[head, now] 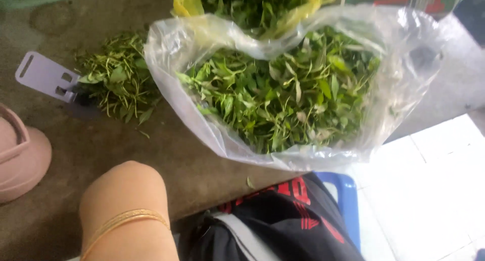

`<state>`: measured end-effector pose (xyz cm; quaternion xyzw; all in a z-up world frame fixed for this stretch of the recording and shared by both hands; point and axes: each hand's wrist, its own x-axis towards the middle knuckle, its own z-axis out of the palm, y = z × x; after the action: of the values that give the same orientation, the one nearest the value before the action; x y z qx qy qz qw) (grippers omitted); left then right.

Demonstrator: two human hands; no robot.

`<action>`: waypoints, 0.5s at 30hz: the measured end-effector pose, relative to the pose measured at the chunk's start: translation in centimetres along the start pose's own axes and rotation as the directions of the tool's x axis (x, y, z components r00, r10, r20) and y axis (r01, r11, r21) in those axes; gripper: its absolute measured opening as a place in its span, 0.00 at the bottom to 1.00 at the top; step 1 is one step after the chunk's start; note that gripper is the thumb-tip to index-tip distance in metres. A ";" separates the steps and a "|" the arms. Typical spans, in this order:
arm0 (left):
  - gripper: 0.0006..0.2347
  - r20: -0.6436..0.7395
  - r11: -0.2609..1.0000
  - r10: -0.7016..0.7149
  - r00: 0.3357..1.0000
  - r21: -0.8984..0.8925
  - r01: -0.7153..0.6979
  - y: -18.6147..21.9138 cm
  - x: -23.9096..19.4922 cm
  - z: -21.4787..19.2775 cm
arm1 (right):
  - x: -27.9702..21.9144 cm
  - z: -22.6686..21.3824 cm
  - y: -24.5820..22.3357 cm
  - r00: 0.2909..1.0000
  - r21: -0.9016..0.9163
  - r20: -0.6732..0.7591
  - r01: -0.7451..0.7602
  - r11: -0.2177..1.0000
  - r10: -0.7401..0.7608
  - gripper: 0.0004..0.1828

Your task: The person sits and sorts through a large pile of green leafy vegetables, picking up bunches and separating the leaves from the stems. The separated leaves are placed into a clear plastic bag, while the stems are discarded onto the floor to the left.

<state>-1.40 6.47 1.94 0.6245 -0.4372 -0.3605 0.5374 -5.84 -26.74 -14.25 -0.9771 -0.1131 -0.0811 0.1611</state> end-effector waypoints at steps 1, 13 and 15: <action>0.14 -0.017 0.999 -0.032 0.999 -0.023 0.032 -4.6 -0.6 -2.6 | -0.6 -0.1 0.6 1.000 -0.006 -0.015 0.015 1.000 -0.015 0.15; 0.15 -0.079 0.863 -0.425 0.902 -0.335 0.377 10.8 0.1 7.5 | -0.8 -6.2 -2.7 0.972 -0.090 -0.179 0.140 0.986 -0.154 0.13; 0.16 -0.083 0.811 -0.494 0.865 -0.401 0.425 11.0 -0.3 7.8 | 1.2 -9.8 -4.7 0.963 -0.097 -0.189 0.175 0.980 -0.191 0.13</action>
<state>-10.42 3.52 11.54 0.6296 -0.1453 -0.4966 0.5795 -7.01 -25.43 -3.42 -0.9552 -0.1831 -0.1966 0.1245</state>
